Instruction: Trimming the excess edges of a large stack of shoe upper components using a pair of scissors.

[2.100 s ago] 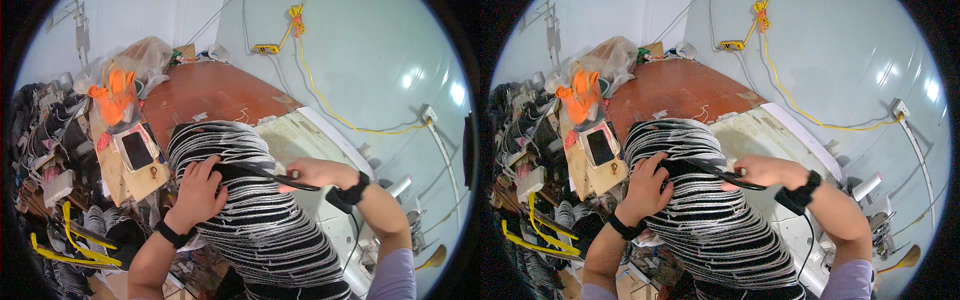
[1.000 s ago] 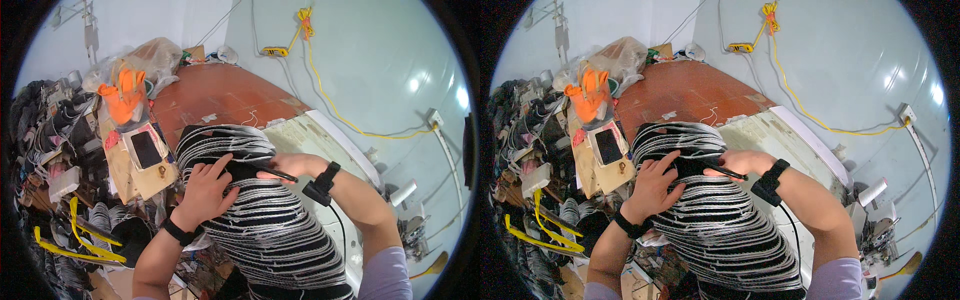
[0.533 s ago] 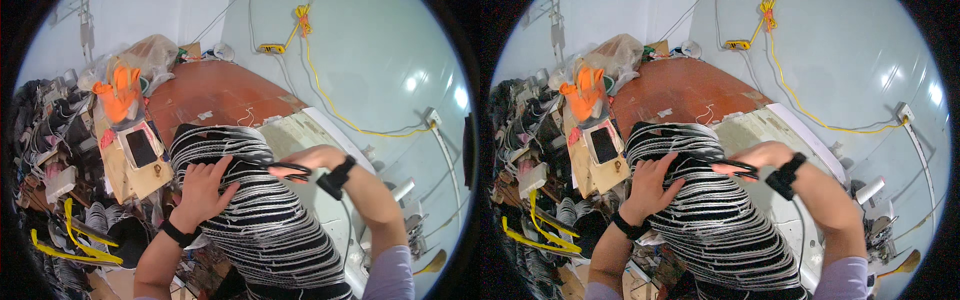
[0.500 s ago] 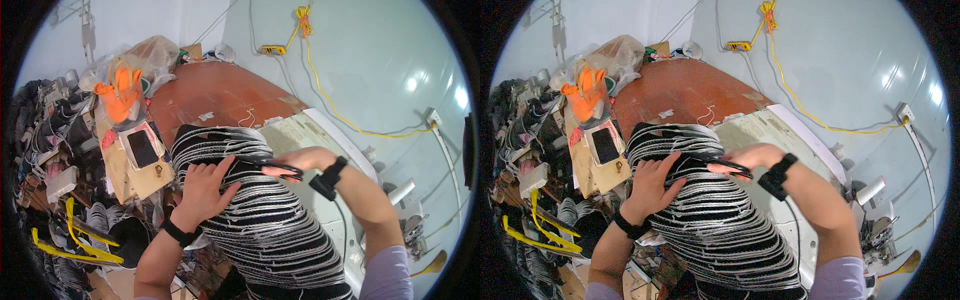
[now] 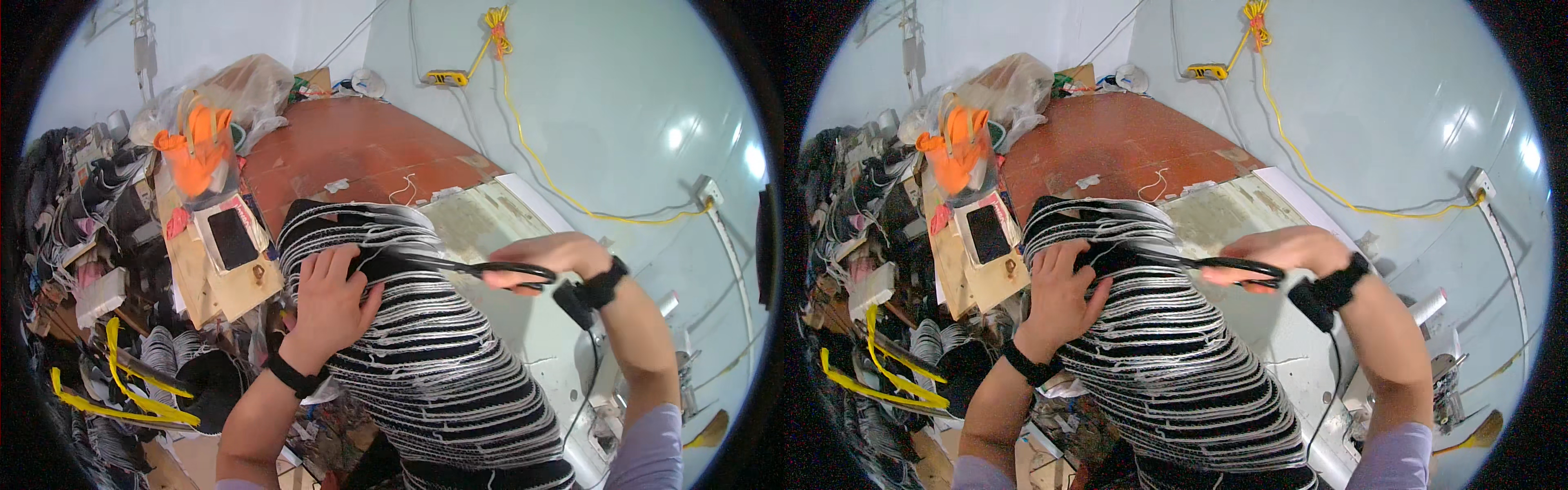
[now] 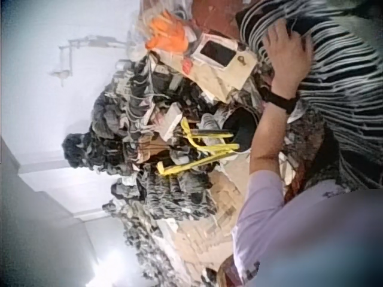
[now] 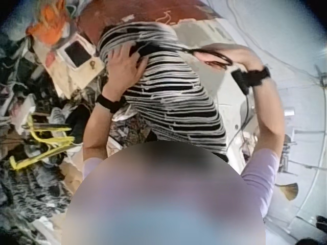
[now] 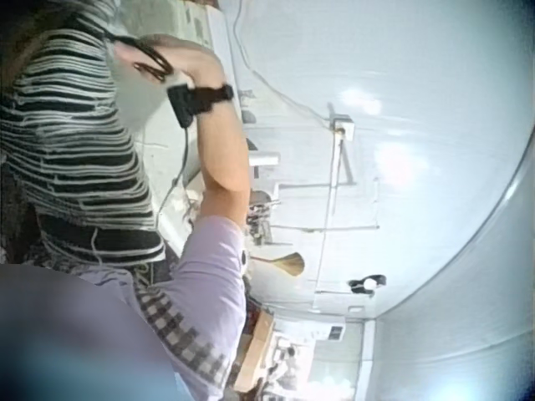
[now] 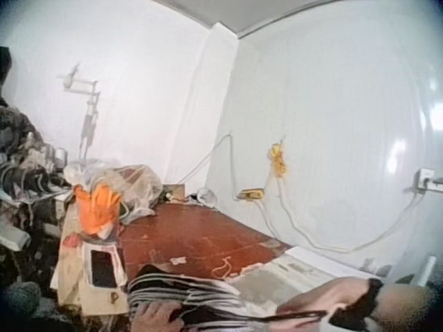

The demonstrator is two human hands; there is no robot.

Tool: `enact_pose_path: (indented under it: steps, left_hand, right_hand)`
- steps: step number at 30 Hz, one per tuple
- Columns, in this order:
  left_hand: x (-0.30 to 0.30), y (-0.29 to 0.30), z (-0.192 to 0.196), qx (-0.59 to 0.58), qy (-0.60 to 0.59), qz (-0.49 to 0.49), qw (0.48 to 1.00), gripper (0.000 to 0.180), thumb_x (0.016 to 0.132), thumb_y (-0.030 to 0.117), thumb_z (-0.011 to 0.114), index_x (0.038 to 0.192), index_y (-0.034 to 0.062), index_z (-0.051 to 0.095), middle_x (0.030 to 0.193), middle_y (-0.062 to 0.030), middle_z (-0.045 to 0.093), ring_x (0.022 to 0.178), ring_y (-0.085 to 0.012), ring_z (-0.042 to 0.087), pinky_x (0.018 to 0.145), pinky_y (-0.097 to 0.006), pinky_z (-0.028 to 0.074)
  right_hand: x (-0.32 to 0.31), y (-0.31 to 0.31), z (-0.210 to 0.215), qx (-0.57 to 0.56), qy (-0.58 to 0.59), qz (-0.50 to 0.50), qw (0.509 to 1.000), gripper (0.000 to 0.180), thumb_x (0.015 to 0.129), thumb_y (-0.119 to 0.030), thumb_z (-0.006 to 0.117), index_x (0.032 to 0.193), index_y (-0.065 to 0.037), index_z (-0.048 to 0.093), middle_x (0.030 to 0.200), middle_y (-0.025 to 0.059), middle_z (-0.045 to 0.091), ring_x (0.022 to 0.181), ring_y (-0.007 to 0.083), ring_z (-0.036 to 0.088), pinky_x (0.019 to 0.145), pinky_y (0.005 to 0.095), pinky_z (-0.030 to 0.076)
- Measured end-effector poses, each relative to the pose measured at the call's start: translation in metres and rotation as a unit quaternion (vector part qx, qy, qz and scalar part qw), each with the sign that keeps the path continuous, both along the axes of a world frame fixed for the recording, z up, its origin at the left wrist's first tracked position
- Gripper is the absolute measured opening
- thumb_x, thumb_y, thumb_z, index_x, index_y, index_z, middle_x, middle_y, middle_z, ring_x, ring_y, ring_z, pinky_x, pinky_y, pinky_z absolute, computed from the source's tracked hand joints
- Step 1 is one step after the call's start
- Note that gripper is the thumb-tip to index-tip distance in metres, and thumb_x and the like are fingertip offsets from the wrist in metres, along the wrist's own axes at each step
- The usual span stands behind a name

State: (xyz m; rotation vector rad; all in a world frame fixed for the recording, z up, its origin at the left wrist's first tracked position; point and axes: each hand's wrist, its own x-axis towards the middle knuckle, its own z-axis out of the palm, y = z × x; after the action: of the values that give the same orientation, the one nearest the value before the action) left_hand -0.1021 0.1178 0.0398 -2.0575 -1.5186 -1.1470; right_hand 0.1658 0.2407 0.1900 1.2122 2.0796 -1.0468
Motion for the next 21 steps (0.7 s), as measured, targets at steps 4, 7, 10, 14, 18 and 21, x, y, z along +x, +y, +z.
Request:
enact_pose_path:
  steps: [4, 7, 10, 14, 18, 21]
  left_hand:
    - [-0.003, 0.004, 0.002, 0.014, 0.003, -0.033, 0.999, 0.023, 0.081, 0.021, 0.071, 0.075, 0.0005, 0.064, 0.130, -0.0202, 0.054, 0.105, -0.0343, 0.055, 0.091, -0.044, 0.040]
    - [-0.003, 0.004, 0.002, -0.016, -0.028, -0.055, 0.998, 0.027, 0.083, 0.024, 0.070, 0.076, -0.0013, 0.064, 0.136, -0.0221, 0.051, 0.102, -0.0354, 0.057, 0.089, -0.044, 0.043]
    - [-0.006, 0.005, 0.002, -0.114, -0.047, -0.055, 0.991, 0.029, 0.084, 0.026, 0.069, 0.078, -0.0017, 0.063, 0.135, -0.0229, 0.051, 0.100, -0.0362, 0.058, 0.087, -0.044, 0.045]
    - [-0.009, 0.007, -0.006, -0.037, -0.035, -0.013, 0.999, 0.028, 0.083, 0.027, 0.069, 0.081, 0.0007, 0.062, 0.111, -0.0179, 0.057, 0.088, -0.0340, 0.056, 0.084, -0.043, 0.041]
    - [-0.011, 0.006, -0.013, 0.001, -0.049, -0.010, 0.999, 0.025, 0.080, 0.026, 0.071, 0.081, 0.0040, 0.061, 0.079, -0.0095, 0.054, 0.075, -0.0295, 0.053, 0.080, -0.041, 0.038]
    - [-0.011, 0.002, -0.015, -0.015, -0.070, -0.007, 0.997, 0.023, 0.079, 0.025, 0.072, 0.085, 0.0048, 0.061, 0.073, -0.0067, 0.055, 0.076, -0.0282, 0.054, 0.080, -0.041, 0.038]
  right_hand:
    - [-0.056, 0.017, -0.038, 0.029, -0.013, 0.038, 0.999, 0.077, 0.084, -0.081, 0.046, 0.091, -0.006, 0.059, 0.062, -0.0018, 0.051, 0.057, 0.0112, 0.053, 0.055, 0.0264, 0.042]
    - [-0.075, 0.023, -0.071, 0.137, 0.010, 0.057, 0.989, 0.081, 0.083, -0.082, 0.047, 0.086, -0.003, 0.063, 0.058, 0.0021, 0.055, 0.051, 0.0135, 0.056, 0.050, 0.0295, 0.043]
    - [-0.067, 0.019, -0.073, 0.131, 0.033, 0.029, 0.990, 0.078, 0.081, -0.080, 0.054, 0.080, -0.003, 0.065, 0.056, 0.0016, 0.054, 0.050, 0.0139, 0.056, 0.048, 0.0298, 0.044]
    - [-0.025, -0.002, -0.035, 0.151, 0.029, 0.024, 0.988, 0.065, 0.081, -0.068, 0.067, 0.091, -0.004, 0.064, 0.059, -0.0007, 0.055, 0.056, 0.0098, 0.054, 0.051, 0.0273, 0.042]
    - [0.008, -0.012, 0.009, 0.066, 0.023, -0.002, 0.998, 0.055, 0.088, -0.062, 0.064, 0.090, -0.007, 0.060, 0.059, -0.0033, 0.052, 0.053, 0.0061, 0.048, 0.048, 0.0234, 0.035]
    - [-0.003, 0.009, -0.012, 0.005, -0.015, -0.008, 1.000, 0.062, 0.089, -0.072, 0.052, 0.090, -0.010, 0.055, 0.061, -0.0043, 0.050, 0.053, 0.0077, 0.047, 0.051, 0.0237, 0.037]
